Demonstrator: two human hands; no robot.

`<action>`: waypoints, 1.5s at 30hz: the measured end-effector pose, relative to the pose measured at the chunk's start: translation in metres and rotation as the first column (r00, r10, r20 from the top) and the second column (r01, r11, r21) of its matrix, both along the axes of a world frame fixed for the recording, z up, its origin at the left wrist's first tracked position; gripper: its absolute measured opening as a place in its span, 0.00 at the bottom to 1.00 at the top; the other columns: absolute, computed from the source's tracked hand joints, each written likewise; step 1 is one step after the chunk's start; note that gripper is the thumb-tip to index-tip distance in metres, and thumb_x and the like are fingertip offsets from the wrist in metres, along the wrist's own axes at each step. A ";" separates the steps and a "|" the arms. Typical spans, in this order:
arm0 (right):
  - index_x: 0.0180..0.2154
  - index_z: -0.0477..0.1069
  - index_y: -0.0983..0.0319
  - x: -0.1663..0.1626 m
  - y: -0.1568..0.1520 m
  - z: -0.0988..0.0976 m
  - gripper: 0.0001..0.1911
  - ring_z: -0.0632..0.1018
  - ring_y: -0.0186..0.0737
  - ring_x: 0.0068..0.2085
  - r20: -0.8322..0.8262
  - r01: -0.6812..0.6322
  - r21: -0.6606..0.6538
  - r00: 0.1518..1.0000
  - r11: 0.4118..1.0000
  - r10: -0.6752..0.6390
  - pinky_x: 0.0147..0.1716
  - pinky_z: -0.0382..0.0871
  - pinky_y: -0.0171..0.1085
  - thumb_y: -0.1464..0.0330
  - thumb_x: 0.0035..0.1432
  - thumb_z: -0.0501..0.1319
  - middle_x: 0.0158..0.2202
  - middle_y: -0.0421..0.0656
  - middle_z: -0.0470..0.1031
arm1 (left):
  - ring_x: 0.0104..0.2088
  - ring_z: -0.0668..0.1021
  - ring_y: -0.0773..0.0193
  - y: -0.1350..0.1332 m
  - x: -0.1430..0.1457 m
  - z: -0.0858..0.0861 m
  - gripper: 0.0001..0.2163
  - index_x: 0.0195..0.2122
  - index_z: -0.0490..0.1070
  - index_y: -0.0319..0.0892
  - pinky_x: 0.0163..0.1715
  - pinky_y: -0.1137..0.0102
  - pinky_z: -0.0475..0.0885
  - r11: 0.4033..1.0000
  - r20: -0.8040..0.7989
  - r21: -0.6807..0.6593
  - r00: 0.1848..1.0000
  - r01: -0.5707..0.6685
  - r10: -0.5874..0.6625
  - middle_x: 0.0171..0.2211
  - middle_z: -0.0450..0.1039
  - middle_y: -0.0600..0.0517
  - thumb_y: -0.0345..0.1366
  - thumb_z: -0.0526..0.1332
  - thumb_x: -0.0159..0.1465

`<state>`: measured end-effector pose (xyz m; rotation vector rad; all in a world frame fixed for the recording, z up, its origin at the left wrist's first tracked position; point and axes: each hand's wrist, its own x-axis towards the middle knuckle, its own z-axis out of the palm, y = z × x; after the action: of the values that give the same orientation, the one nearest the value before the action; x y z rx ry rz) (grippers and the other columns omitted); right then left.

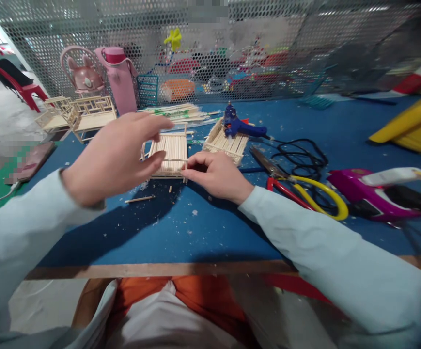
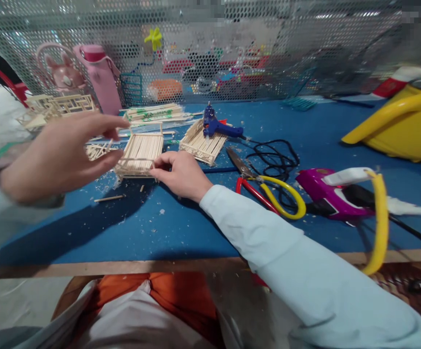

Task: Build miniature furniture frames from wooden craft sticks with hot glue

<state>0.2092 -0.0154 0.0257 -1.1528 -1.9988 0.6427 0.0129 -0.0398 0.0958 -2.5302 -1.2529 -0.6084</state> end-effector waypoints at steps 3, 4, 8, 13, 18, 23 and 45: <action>0.23 0.70 0.64 -0.001 -0.001 -0.002 0.07 0.68 0.32 0.26 -0.041 0.007 -0.035 0.999 0.999 -0.009 0.29 0.62 0.34 0.68 0.48 0.61 0.23 0.39 0.71 | 0.23 0.75 0.63 -0.032 -0.011 -0.015 0.10 0.32 0.75 0.42 0.26 0.70 0.66 0.981 -0.036 -0.113 0.987 -0.159 0.156 0.23 0.75 0.51 0.38 0.56 0.60; 0.23 0.70 0.64 -0.002 -0.001 -0.003 0.07 0.68 0.32 0.26 -0.050 0.015 -0.040 0.999 0.999 -0.017 0.28 0.62 0.34 0.68 0.48 0.61 0.23 0.39 0.71 | 0.22 0.74 0.63 -0.038 -0.011 -0.024 0.11 0.29 0.76 0.43 0.25 0.69 0.66 0.959 -0.112 -0.201 0.977 -0.201 0.182 0.23 0.75 0.51 0.39 0.55 0.61; 0.23 0.69 0.64 -0.003 -0.001 -0.003 0.07 0.67 0.31 0.25 -0.061 0.033 -0.054 0.997 0.998 -0.036 0.27 0.61 0.34 0.67 0.48 0.62 0.22 0.38 0.70 | 0.29 0.79 0.54 -0.038 0.007 -0.052 0.16 0.28 0.76 0.42 0.27 0.65 0.68 0.927 -0.225 -0.272 0.954 -0.258 0.199 0.28 0.78 0.47 0.41 0.51 0.65; 0.23 0.70 0.64 -0.002 -0.001 -0.004 0.07 0.67 0.31 0.26 -0.056 0.028 -0.057 0.998 0.998 -0.031 0.28 0.61 0.34 0.67 0.48 0.61 0.23 0.39 0.70 | 0.31 0.79 0.48 -0.022 0.032 -0.062 0.17 0.30 0.76 0.39 0.27 0.62 0.70 0.913 -0.213 -0.273 0.944 -0.305 0.251 0.29 0.78 0.42 0.44 0.53 0.63; 0.23 0.70 0.64 -0.002 0.000 -0.005 0.07 0.67 0.31 0.25 -0.034 0.030 -0.034 0.999 0.999 -0.031 0.28 0.61 0.34 0.67 0.48 0.61 0.23 0.39 0.70 | 0.33 0.79 0.52 -0.016 0.032 -0.065 0.11 0.33 0.77 0.41 0.33 0.62 0.71 0.889 -0.145 -0.393 0.970 -0.237 0.195 0.32 0.78 0.45 0.37 0.55 0.63; 0.23 0.69 0.64 -0.002 -0.001 -0.004 0.08 0.66 0.31 0.25 -0.016 0.024 -0.007 1.000 1.000 -0.024 0.28 0.60 0.34 0.67 0.49 0.61 0.22 0.38 0.69 | 0.35 0.77 0.58 -0.018 0.025 -0.066 0.09 0.32 0.76 0.40 0.37 0.65 0.71 0.908 -0.037 -0.402 0.993 -0.115 0.109 0.34 0.76 0.46 0.32 0.56 0.62; 0.23 0.69 0.65 -0.003 0.001 -0.006 0.09 0.65 0.31 0.24 -0.068 0.006 -0.061 0.998 0.998 -0.010 0.27 0.59 0.34 0.65 0.48 0.61 0.21 0.38 0.67 | 0.37 0.79 0.58 -0.031 0.018 -0.071 0.07 0.34 0.77 0.41 0.37 0.67 0.72 0.979 0.350 -0.101 0.914 -0.178 0.203 0.35 0.79 0.48 0.32 0.59 0.61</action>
<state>0.2062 -0.0141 0.0196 -1.1584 -1.9283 0.7339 0.0307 -0.0708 0.0248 -2.3764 -1.6444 -1.0323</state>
